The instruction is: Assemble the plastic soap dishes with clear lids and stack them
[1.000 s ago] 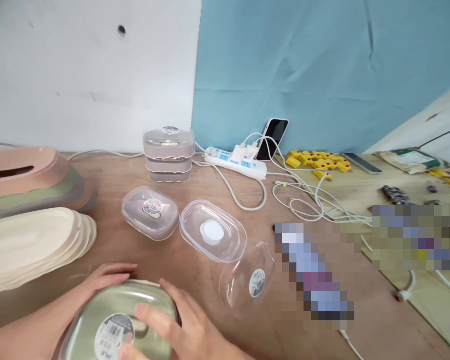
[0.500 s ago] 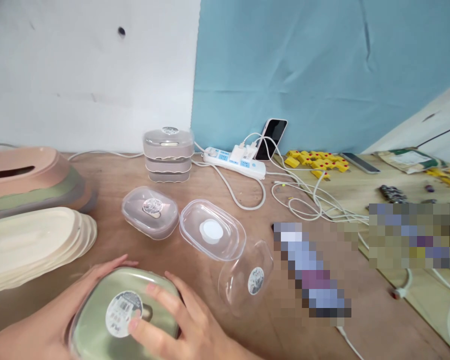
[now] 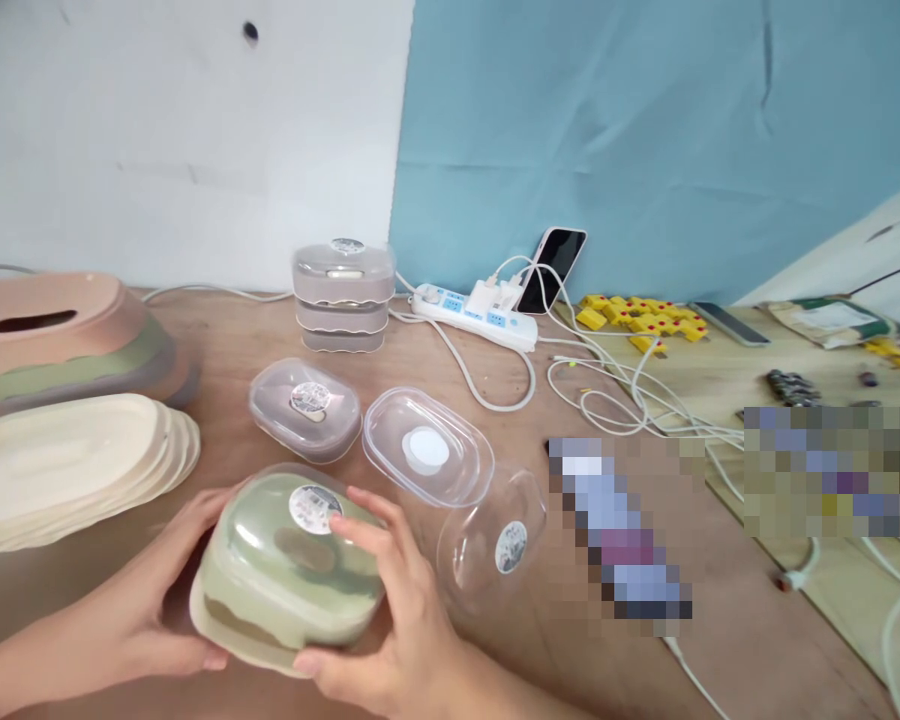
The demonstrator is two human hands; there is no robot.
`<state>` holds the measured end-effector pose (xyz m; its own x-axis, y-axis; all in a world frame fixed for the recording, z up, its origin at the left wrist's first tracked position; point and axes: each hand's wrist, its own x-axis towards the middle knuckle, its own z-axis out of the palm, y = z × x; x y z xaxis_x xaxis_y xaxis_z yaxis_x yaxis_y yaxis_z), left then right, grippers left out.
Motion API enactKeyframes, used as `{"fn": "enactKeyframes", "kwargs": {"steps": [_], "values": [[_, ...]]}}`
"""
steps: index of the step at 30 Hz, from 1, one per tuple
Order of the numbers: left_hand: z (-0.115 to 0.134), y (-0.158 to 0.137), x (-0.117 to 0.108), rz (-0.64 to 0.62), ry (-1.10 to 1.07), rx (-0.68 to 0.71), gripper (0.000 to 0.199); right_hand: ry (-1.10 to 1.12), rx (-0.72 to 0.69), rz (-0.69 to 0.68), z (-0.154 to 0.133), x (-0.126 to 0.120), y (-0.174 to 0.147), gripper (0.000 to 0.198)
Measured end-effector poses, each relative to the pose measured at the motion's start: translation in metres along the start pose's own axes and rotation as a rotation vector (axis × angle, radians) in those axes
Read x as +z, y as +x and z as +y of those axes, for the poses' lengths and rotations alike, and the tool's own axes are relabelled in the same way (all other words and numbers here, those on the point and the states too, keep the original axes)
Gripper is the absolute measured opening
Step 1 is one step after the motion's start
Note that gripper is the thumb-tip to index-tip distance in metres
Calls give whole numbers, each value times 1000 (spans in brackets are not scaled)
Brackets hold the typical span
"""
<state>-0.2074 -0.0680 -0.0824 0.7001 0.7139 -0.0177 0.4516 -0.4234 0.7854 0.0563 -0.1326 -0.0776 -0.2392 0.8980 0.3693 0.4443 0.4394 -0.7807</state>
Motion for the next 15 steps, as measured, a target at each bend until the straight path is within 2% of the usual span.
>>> {"fn": "enactKeyframes", "kwargs": {"steps": [2, 4, 7, 10, 15], "values": [[0, 1, 2, 46, -19, 4, 100, -101, -75, -40, 0, 1, 0, 65], [0, 1, 3, 60, -18, 12, 103, -249, -223, -73, 0, 2, 0, 61], [1, 1, 1, 4, 14, 38, 110, -430, -406, -58, 1, 7, 0, 52], [0, 0, -1, -51, 30, 36, 111, -496, -432, -30, 2, 10, 0, 51], [-2, -2, -1, -48, 61, 42, 105, -540, -457, -12, 6, 12, -3, 54]]}}
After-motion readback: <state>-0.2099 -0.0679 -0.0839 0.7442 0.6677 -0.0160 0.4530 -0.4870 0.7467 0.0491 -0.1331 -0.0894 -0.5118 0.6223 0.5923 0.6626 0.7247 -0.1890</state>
